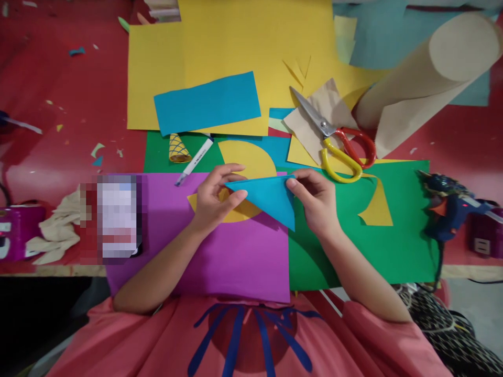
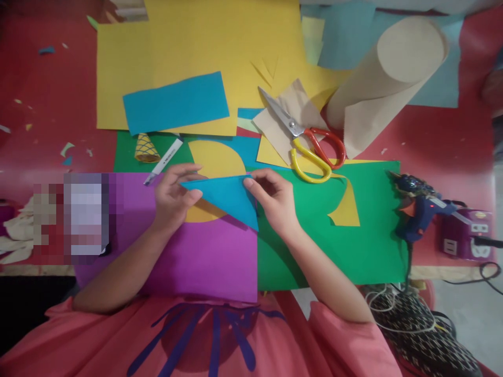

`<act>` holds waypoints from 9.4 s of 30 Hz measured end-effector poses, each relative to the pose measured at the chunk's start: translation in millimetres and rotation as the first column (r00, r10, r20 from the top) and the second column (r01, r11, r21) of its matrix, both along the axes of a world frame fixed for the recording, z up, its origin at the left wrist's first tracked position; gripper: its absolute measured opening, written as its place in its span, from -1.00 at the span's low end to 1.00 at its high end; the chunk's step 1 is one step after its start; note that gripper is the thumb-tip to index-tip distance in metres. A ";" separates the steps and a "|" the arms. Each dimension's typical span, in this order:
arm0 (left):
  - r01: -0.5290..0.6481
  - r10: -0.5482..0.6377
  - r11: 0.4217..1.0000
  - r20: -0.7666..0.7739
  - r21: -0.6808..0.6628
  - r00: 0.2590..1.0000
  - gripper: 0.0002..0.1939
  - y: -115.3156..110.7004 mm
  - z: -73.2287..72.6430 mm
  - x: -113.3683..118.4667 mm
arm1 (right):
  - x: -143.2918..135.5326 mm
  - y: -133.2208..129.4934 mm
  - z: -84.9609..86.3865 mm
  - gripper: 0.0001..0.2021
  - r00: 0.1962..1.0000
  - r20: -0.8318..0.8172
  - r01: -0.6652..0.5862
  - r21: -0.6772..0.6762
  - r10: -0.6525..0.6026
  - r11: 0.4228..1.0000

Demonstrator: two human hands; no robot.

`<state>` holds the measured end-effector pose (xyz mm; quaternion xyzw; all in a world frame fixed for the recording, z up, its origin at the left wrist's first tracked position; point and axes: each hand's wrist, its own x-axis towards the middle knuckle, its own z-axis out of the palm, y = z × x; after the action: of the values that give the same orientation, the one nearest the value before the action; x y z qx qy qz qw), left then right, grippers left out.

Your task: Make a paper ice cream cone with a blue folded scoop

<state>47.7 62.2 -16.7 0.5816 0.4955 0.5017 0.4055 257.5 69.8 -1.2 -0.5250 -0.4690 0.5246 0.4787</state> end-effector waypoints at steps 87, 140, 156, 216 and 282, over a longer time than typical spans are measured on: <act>0.134 -0.152 0.943 -0.037 -0.305 0.988 -0.83 1.5 15.3 2.8 | -0.1 -10.4 0.0 -0.86 0.949 0.164 -0.284 0.086 0.268 0.955; 0.412 -0.444 0.895 -0.266 -0.169 0.855 -0.85 16.2 38.1 -15.2 | 19.0 16.2 10.1 -0.75 0.853 0.078 -0.507 -0.108 0.516 0.855; 0.228 -0.252 0.915 -0.028 -0.334 0.967 -0.33 27.2 33.4 -21.2 | 10.4 17.6 7.2 -0.73 0.905 0.030 -0.419 -0.124 0.425 0.900; 0.526 -0.335 0.827 -0.926 -0.201 0.172 -0.36 -0.1 -7.0 11.9 | 8.4 -9.5 -1.3 -0.80 0.733 0.449 -0.513 -0.129 0.511 0.849; 0.626 -0.408 0.779 -0.735 0.029 0.542 -0.81 5.8 -3.1 -6.0 | 3.3 -32.0 -19.5 -0.87 0.679 0.724 -0.569 0.411 0.124 0.712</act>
<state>41.6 68.0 -19.8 0.8982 0.3340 0.1683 0.2308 260.8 37.7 -20.8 -0.3838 -0.8426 0.2146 0.3110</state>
